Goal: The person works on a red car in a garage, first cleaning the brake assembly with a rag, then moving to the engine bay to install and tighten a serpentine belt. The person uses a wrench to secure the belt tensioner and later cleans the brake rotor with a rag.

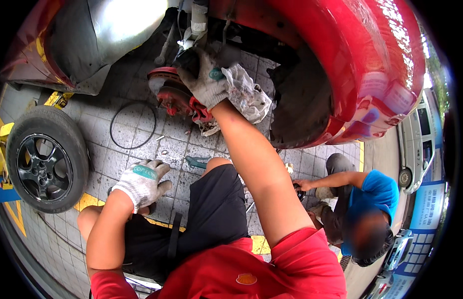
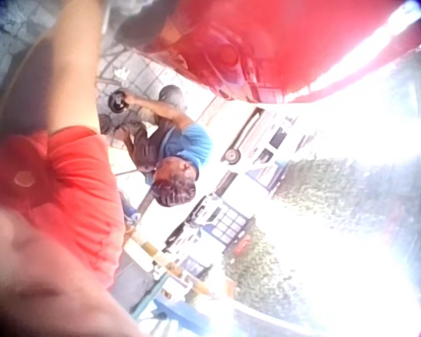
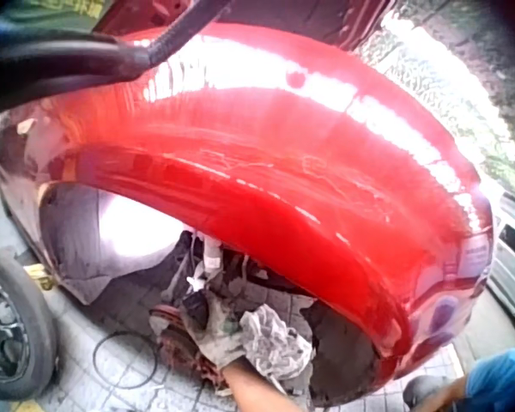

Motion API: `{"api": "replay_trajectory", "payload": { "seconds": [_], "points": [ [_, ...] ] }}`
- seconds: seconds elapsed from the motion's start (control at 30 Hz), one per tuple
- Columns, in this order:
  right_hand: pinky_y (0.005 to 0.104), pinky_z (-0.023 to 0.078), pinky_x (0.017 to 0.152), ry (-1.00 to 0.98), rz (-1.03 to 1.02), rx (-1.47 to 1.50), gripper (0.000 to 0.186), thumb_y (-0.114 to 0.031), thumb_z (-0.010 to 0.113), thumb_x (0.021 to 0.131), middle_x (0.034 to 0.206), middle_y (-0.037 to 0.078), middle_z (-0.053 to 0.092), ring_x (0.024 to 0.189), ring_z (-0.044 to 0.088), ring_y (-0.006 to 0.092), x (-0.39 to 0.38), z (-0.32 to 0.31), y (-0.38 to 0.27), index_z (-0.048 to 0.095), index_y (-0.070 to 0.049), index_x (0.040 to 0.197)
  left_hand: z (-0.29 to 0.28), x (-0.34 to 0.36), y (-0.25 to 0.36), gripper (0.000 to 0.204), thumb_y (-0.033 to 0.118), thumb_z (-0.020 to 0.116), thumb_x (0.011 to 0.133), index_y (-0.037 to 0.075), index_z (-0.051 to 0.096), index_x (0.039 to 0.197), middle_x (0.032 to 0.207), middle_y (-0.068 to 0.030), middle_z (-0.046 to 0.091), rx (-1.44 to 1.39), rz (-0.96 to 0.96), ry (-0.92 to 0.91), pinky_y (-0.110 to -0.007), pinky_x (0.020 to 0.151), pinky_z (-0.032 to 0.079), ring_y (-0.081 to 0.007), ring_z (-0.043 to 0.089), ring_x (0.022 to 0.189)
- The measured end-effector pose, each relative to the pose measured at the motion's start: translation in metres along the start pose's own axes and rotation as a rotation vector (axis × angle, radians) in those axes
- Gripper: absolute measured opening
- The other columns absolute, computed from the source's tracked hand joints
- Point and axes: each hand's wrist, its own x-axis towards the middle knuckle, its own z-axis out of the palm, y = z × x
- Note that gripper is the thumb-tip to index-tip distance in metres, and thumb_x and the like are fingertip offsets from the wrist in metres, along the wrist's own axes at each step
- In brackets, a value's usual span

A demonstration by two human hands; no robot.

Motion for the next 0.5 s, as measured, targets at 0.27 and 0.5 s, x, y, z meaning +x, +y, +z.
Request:
{"api": "replay_trajectory", "payload": {
  "seconds": [0.27,0.5],
  "points": [
    [0.0427,0.053,0.092,-0.046,0.041,0.051,0.046,-0.022,0.077,0.081,0.112,0.019,0.066,0.106,0.065,0.0355,0.003,0.004,-0.007,0.062,-0.003,0.119,-0.004,-0.002,-0.003,0.055,0.045,0.059,0.096,0.010,0.058,0.138,0.140,-0.0162,0.058,0.014,-0.009,-0.014,-0.046,0.107,0.045,-0.0378,0.055,0.128],
    [0.0499,0.044,0.105,-0.001,-0.013,-0.005,0.061,-0.035,0.075,0.081,0.131,0.023,0.057,0.124,0.053,0.0410,0.002,0.007,0.021,0.057,-0.006,0.131,0.001,0.002,-0.004,0.055,0.044,0.063,0.093,0.010,0.060,0.135,0.136,-0.0176,0.060,0.007,0.000,0.020,-0.047,0.105,0.047,-0.0388,0.056,0.125]
  ]
}}
